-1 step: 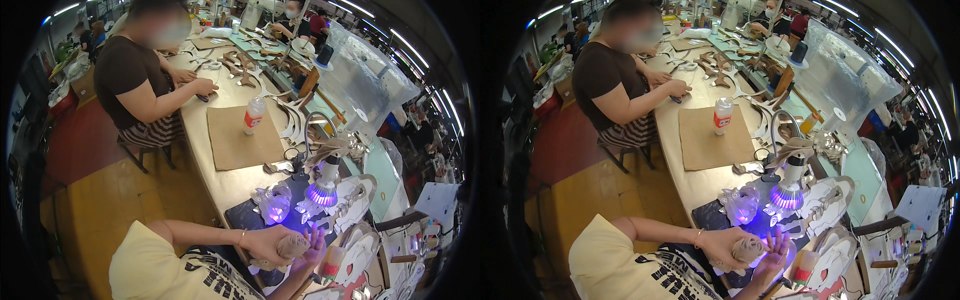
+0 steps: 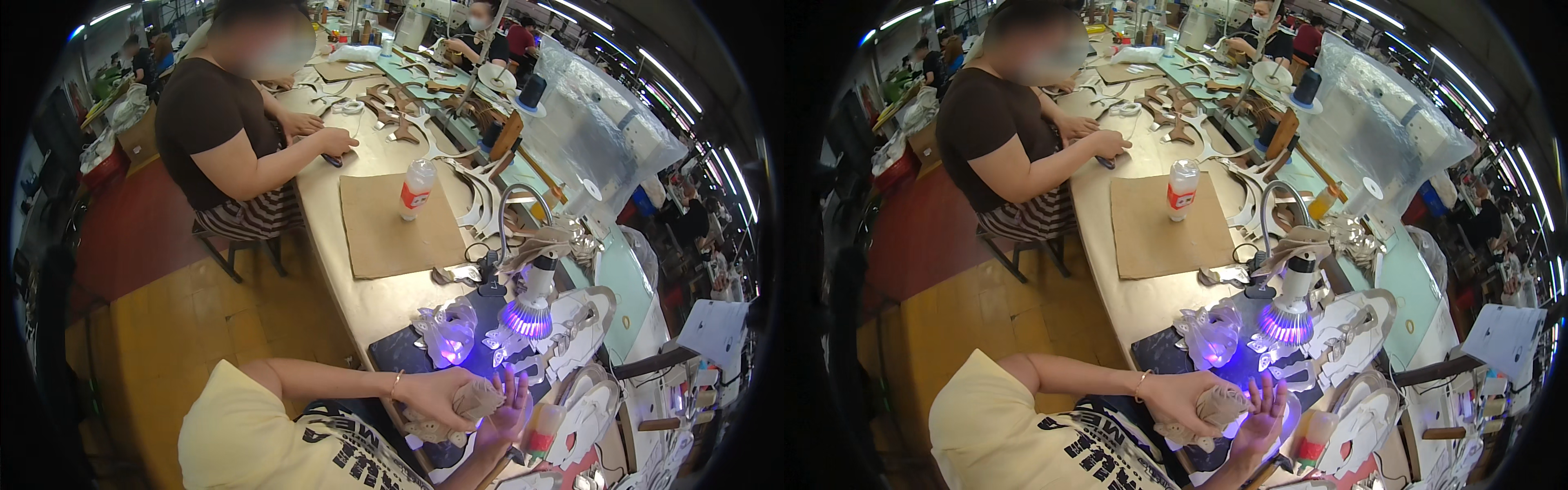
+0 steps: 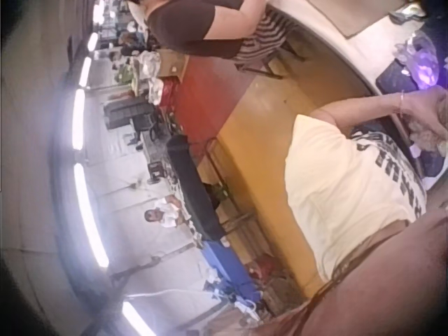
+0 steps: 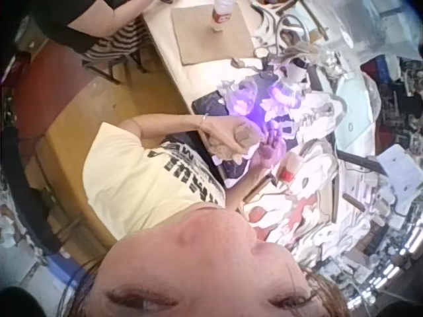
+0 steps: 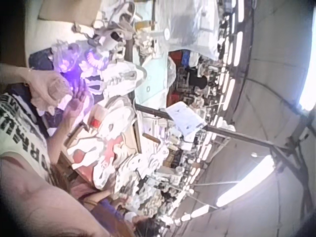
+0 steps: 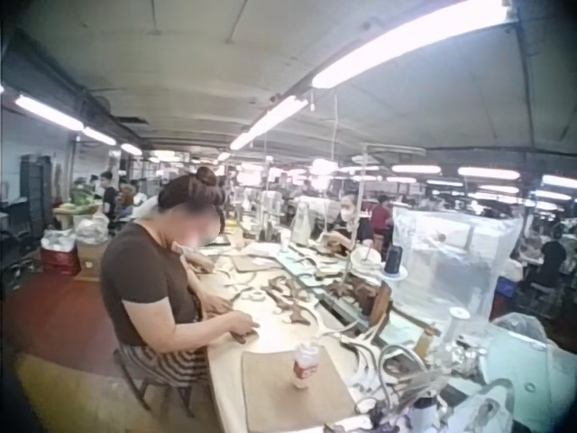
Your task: The person assembles white decorative parts on a workbench. They apply glue from a squeeze bottle, press small pieces into place, and use a hammer to tap components. The person also picks up and places small brown items and a white shoe-shaped part.
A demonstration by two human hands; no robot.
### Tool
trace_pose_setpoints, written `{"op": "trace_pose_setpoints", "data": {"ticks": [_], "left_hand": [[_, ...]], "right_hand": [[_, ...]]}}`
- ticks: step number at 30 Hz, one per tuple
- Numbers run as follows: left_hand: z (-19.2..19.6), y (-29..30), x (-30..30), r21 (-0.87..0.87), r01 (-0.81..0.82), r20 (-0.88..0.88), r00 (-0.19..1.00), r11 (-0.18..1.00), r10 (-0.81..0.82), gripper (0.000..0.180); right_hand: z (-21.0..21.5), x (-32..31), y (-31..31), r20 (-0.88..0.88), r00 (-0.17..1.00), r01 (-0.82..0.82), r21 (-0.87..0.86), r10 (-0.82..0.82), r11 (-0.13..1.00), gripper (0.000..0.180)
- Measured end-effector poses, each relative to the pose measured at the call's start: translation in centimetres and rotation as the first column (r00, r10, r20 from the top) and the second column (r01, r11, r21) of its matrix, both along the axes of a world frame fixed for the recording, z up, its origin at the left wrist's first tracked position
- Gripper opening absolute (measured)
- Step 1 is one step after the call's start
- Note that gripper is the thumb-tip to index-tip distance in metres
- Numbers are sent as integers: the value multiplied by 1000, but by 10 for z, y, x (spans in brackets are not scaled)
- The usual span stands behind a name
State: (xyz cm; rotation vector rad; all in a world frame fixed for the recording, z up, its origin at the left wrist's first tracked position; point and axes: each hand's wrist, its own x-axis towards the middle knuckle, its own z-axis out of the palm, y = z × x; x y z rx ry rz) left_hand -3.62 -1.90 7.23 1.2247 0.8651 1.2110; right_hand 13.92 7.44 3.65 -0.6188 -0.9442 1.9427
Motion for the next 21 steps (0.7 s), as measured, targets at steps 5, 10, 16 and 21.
{"op": "trace_pose_setpoints", "data": {"ticks": [5,10,16,21], "left_hand": [[-36,2,10,-167,216,-315,913,962,-260,49],[-27,9,34,87,186,-883,469,979,-11,49],[15,18,-24,24,-200,-328,924,980,197,52],[-1,16,-39,-281,-351,-144,936,894,322,60]], "right_hand": [[59,6,-12,542,804,-572,596,244,564,88],[68,-30,14,749,601,-675,662,-279,325,37],[38,-16,63,719,641,-502,657,-268,562,20],[46,42,17,738,634,-656,355,231,666,33]]}}
